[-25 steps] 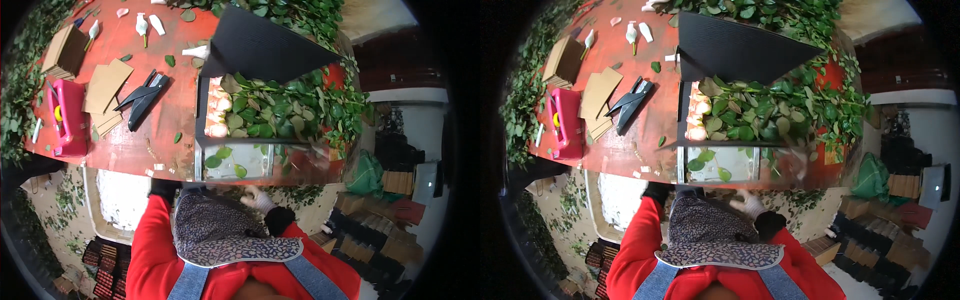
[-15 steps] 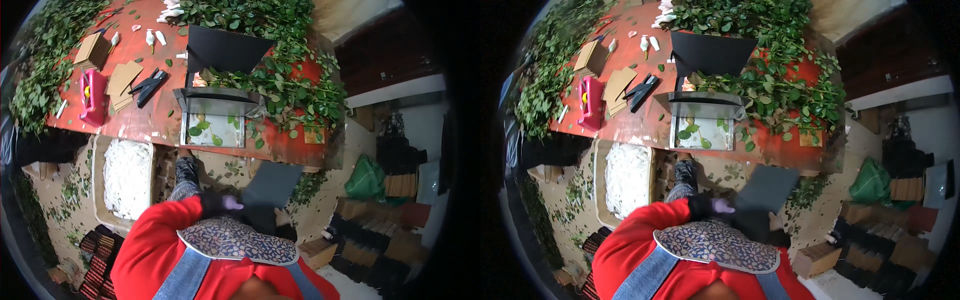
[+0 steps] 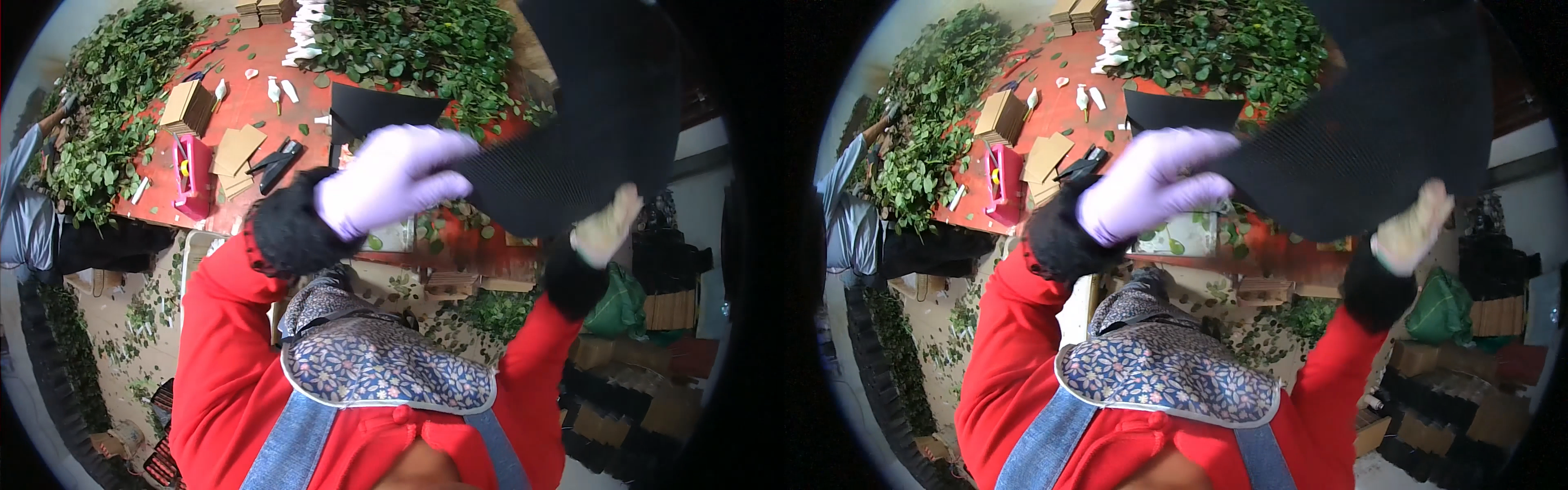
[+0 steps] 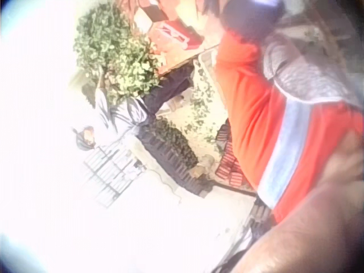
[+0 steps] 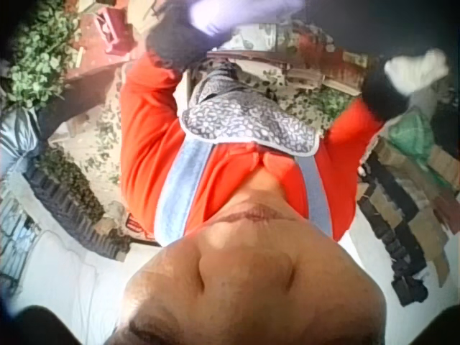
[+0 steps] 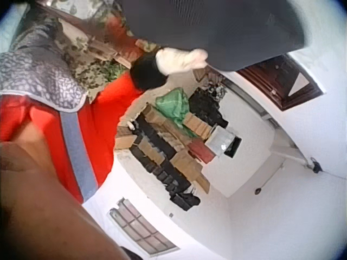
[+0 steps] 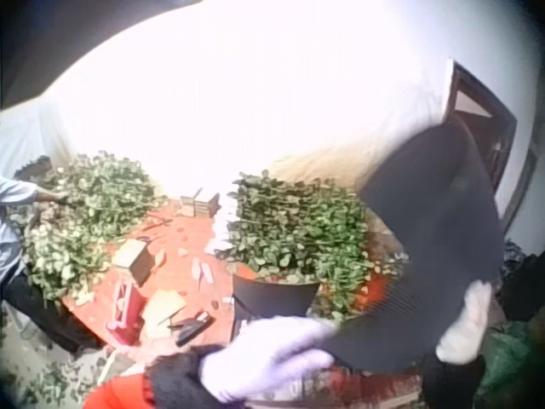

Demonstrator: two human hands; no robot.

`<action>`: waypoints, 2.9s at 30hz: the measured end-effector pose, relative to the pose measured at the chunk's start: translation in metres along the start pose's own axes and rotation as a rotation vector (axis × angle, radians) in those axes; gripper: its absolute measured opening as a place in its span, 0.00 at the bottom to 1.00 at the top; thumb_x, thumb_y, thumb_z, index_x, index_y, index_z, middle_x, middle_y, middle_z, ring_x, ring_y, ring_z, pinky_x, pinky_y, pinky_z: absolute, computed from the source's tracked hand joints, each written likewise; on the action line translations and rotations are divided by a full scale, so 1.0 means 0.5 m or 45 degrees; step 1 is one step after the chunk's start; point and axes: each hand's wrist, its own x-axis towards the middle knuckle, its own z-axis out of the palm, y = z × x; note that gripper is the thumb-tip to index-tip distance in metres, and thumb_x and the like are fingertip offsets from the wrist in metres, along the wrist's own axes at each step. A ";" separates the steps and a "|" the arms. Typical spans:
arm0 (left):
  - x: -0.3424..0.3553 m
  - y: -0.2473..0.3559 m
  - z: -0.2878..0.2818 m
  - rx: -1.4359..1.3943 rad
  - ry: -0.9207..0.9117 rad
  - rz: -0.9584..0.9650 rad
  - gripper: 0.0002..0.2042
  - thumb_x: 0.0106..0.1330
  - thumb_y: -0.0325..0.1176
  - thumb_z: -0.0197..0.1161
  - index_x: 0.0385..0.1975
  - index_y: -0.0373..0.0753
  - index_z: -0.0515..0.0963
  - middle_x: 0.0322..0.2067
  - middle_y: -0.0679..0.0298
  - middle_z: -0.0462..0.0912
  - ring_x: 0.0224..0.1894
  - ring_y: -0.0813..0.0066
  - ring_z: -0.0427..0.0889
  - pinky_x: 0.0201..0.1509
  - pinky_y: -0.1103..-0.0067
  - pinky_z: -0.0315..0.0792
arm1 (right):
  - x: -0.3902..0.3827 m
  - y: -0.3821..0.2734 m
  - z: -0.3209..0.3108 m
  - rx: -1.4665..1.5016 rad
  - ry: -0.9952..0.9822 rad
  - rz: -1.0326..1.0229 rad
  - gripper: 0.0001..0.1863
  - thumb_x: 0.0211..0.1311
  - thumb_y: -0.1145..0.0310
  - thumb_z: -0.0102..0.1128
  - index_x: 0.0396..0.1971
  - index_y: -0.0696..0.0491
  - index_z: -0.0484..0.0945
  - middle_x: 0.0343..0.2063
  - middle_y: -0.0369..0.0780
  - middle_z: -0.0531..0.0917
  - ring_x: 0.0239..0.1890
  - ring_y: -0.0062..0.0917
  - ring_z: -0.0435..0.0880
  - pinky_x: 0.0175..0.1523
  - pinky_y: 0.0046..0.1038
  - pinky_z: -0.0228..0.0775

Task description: The person arranges multiple pink and white flowers into a black box, securing them with cardboard inserts and tape.

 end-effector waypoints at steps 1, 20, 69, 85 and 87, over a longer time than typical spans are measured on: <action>-0.008 -0.036 -0.027 -0.086 0.015 -0.158 0.16 0.62 0.31 0.65 0.47 0.31 0.76 0.39 0.61 0.83 0.40 0.74 0.82 0.46 0.78 0.75 | 0.054 -0.020 0.067 0.099 0.027 -0.232 0.22 0.64 0.66 0.56 0.54 0.61 0.71 0.49 0.47 0.79 0.53 0.38 0.77 0.65 0.37 0.63; -0.273 -0.447 0.025 -1.280 0.111 -1.419 0.08 0.63 0.25 0.63 0.41 0.32 0.79 0.31 0.65 0.82 0.30 0.82 0.79 0.31 0.82 0.76 | 0.109 -0.456 0.367 1.142 -1.857 -0.559 0.31 0.60 0.60 0.59 0.61 0.58 0.64 0.60 0.49 0.70 0.61 0.40 0.69 0.66 0.32 0.61; -0.238 -0.417 0.036 -1.408 0.323 -1.560 0.05 0.66 0.32 0.61 0.36 0.38 0.78 0.26 0.75 0.74 0.26 0.88 0.67 0.29 0.85 0.62 | -0.287 -0.397 0.549 0.472 -1.741 -1.119 0.41 0.48 0.45 0.62 0.61 0.53 0.66 0.63 0.44 0.64 0.65 0.40 0.62 0.68 0.41 0.52; -0.273 -0.506 0.087 -0.776 0.252 -1.616 0.15 0.62 0.39 0.66 0.41 0.35 0.80 0.31 0.58 0.84 0.34 0.71 0.81 0.41 0.73 0.73 | -0.175 -0.469 0.498 0.793 -2.056 -0.438 0.47 0.46 0.56 0.72 0.67 0.39 0.57 0.43 0.54 0.70 0.41 0.47 0.75 0.46 0.43 0.71; -0.250 -0.487 0.030 -0.168 -0.208 -1.610 0.20 0.58 0.48 0.67 0.38 0.36 0.80 0.30 0.52 0.82 0.34 0.60 0.82 0.40 0.68 0.73 | -0.182 -0.470 0.496 0.826 -2.030 -0.408 0.45 0.47 0.58 0.72 0.67 0.40 0.58 0.41 0.52 0.70 0.39 0.46 0.75 0.46 0.42 0.71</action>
